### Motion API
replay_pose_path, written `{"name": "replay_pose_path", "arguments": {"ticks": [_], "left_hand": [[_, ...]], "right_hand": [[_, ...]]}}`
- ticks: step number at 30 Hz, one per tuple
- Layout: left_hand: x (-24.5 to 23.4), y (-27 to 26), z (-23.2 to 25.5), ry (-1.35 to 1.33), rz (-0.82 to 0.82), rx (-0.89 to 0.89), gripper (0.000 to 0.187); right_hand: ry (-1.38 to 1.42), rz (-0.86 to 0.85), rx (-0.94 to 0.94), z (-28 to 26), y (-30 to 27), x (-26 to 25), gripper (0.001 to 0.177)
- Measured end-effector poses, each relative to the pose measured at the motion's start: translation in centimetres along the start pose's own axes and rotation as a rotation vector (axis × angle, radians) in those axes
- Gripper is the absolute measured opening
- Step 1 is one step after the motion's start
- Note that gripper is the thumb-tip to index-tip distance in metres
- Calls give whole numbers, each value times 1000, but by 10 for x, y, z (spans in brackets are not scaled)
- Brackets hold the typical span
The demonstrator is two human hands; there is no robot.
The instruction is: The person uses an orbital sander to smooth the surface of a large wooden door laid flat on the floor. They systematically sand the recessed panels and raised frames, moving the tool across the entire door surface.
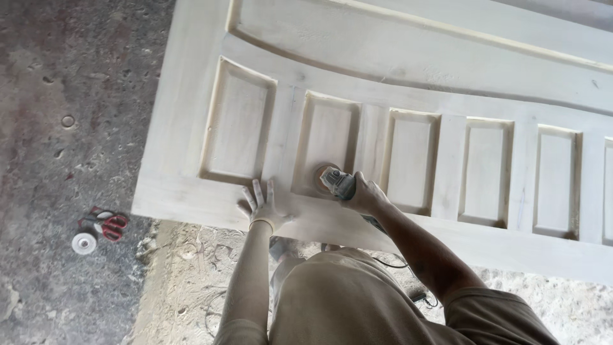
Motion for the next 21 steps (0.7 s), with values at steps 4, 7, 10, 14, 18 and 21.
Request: {"name": "replay_pose_path", "arguments": {"ticks": [4, 7, 10, 14, 18, 21], "left_hand": [[12, -9, -15, 23, 112, 67, 122], [33, -19, -40, 15, 136, 67, 112], [44, -18, -67, -13, 119, 19, 110], [48, -16, -117, -168, 146, -135, 113], [51, -1, -160, -311, 187, -382, 106], [45, 22, -164, -377, 217, -419, 115]], "right_hand": [[34, 63, -84, -19, -8, 12, 87], [5, 52, -140, -40, -10, 28, 84], [-15, -13, -121, -61, -9, 46, 85], [-144, -44, -206, -94, -8, 72, 87], [-150, -35, -342, -112, 0, 89, 85], [-165, -40, -290, -117, 14, 88, 82]]}}
Point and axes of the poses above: each hand's wrist, its own y-axis towards the middle knuckle, its own x-axis out of the palm, z = x × y, the point moved 1 cm from there along y, towards the middle knuckle, and after that the axes turned 10 degrees about y, right-handed, at the moved point
